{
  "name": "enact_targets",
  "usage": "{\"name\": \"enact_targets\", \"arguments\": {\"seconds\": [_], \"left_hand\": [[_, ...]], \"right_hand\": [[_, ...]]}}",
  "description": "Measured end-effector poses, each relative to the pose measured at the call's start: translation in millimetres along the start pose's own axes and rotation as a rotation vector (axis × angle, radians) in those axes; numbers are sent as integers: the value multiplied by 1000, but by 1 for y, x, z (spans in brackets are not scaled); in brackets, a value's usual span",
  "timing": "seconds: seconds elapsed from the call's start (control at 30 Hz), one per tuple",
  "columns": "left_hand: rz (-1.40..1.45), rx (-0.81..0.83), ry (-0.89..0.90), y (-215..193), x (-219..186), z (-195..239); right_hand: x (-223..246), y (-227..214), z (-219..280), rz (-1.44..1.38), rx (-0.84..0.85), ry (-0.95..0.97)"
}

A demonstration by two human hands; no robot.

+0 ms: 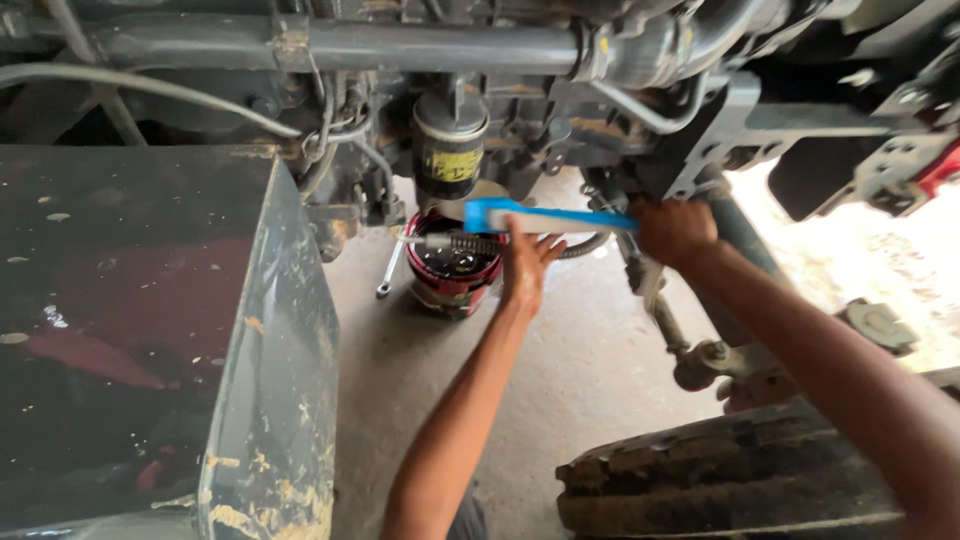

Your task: The person uses a blue strap wrench to loosen and remove an oil filter from the underside of a tractor engine, allowing oil to drain into a red container. They then install a new oil filter by hand, tightening it securely.

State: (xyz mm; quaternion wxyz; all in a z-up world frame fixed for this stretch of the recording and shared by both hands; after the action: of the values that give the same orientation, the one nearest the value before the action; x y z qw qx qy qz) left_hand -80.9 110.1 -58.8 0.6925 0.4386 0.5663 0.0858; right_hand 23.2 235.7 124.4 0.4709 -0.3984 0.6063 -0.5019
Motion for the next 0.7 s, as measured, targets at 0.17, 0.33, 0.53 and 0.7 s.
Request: {"name": "enact_targets", "arguments": {"seconds": [0.17,0.33,0.53,0.7], "left_hand": [[187,57,138,64,-24,-14],[205,102,127,61,-54,47],[207,108,205,25,-82,60],[113,92,232,30,-90,53]], "right_hand": [[-29,-17,-1,-19,-31,19],[-10,-10,24,-74,14,6],[24,5,6,-99,-189,-132],[27,0,-26,-37,-384,-182]]}}
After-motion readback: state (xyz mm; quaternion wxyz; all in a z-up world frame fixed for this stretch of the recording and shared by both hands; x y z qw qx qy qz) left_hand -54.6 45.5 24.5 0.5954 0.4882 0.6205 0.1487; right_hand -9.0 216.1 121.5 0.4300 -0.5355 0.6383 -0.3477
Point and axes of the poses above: each hand's wrist, its own z-axis away from the middle knuckle, its own y-axis out of the palm, x = y × z, the point moved 9 cm from there along -z, towards the middle knuckle, and after that the axes turned 13 degrees about -z, right-handed, at the moved point
